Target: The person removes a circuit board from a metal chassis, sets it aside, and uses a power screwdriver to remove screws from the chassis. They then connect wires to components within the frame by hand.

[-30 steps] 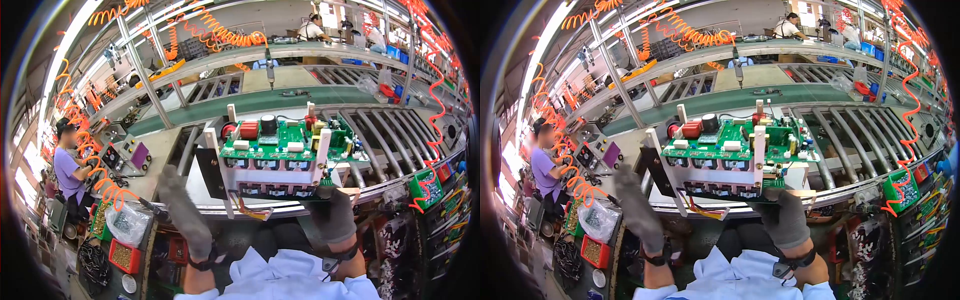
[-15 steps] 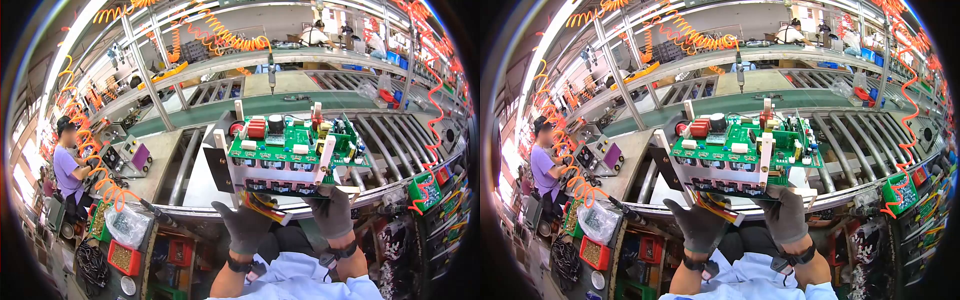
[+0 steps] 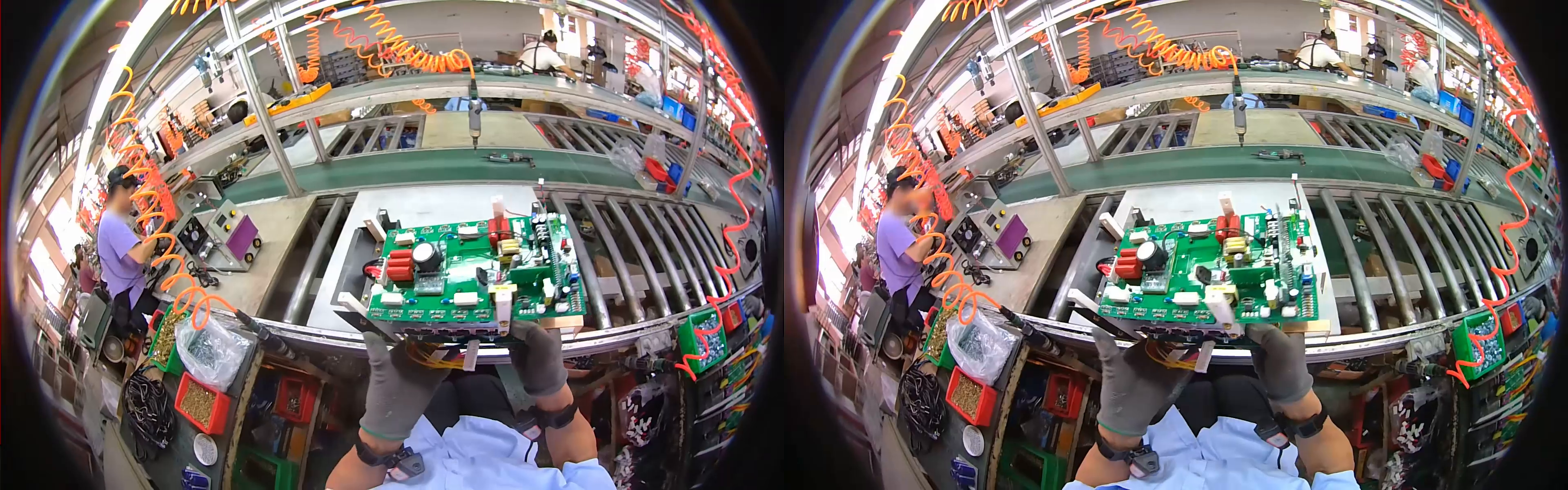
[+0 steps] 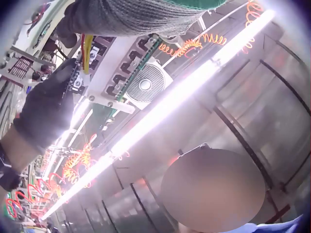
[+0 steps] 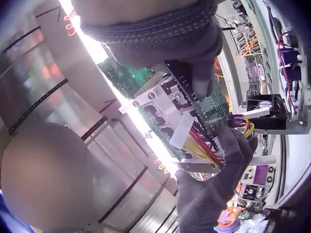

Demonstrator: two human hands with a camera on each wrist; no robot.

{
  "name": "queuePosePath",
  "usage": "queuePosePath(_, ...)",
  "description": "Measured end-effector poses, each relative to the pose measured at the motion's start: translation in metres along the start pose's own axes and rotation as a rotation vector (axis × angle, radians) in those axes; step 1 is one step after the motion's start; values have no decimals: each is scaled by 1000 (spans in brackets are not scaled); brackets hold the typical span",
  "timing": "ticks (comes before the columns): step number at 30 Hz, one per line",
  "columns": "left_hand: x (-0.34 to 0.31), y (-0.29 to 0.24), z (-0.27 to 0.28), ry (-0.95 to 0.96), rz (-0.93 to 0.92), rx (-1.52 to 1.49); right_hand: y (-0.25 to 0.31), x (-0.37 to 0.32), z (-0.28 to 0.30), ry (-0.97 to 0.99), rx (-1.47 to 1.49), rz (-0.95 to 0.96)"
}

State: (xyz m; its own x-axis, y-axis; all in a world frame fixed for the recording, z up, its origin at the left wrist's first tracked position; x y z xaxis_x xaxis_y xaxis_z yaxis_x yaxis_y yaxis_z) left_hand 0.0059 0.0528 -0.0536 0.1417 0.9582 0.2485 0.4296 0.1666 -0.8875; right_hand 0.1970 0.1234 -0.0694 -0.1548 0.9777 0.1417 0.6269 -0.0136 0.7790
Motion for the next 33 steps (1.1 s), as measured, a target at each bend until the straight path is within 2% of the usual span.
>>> queuePosePath(2,-6,3,15,-107,-8,-48,-2,3,-4,6,-51,-16)
queuePosePath(4,0,0,11,-171,1,-109,8,4,-13,188,-605,198)
queuePosePath(5,5,0,6,-191,17,-142,7,4,-18,244,-761,269)
queuePosePath(7,14,-4,-2,-228,72,220,10,9,-29,269,-688,275)
queuePosePath(9,10,-27,-6,-256,95,1015,21,7,-45,323,-662,279)
queuePosePath(11,13,-35,-1,-283,53,1133,34,9,-62,361,-639,282)
queuePosePath(12,15,-32,6,-297,41,846,34,9,-67,411,-739,379)
queuePosePath(13,16,-28,13,-308,36,562,26,18,-61,312,-532,151)
queuePosePath(16,23,-8,24,-340,55,-309,28,26,-62,330,-614,250)
queuePosePath(18,23,-36,23,-421,-179,564,43,33,-70,318,-561,291)
queuePosePath(20,26,-43,19,-496,-249,600,53,40,-75,316,-454,219)
queuePosePath(21,36,-40,21,-529,-196,202,51,47,-76,302,-378,124)
queuePosePath(22,43,-40,16,-490,-178,-1,49,52,-77,288,-305,29)
queuePosePath(23,50,-41,11,-460,-158,-215,54,53,-87,364,-210,-21)
queuePosePath(24,56,-41,6,-441,-133,-421,62,50,-94,475,-343,24)
queuePosePath(26,61,-39,26,-384,-142,-413,77,33,-91,696,-608,113)
queuePosePath(27,58,-34,53,-482,-143,-315,85,27,-81,727,-719,159)
queuePosePath(28,56,-36,66,-554,-157,-243,85,24,-63,721,-846,66)
queuePosePath(30,54,-50,74,-669,-200,-88,126,32,-47,490,-1358,425)
queuePosePath(31,53,-55,74,-710,-210,-26,140,41,-41,396,-1629,475)
queuePosePath(32,53,-59,73,-738,-218,27,160,49,-53,283,-1825,631)
queuePosePath(33,51,-61,73,-757,-224,69,158,62,-42,239,-1979,646)
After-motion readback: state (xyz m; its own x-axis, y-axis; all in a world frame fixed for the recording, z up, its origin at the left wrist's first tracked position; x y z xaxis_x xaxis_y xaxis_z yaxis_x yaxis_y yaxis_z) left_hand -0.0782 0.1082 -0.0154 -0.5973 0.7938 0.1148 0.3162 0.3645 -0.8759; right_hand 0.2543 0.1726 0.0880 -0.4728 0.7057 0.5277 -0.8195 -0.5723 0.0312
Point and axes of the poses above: each hand's wrist, its own x-axis towards the middle knuckle, its own z-axis out of the back of the hand, y = z × x, the point moved 9 cm from there along x, towards the middle knuckle, and after that the axes turned 12 degrees about x, right-handed, at the moved point
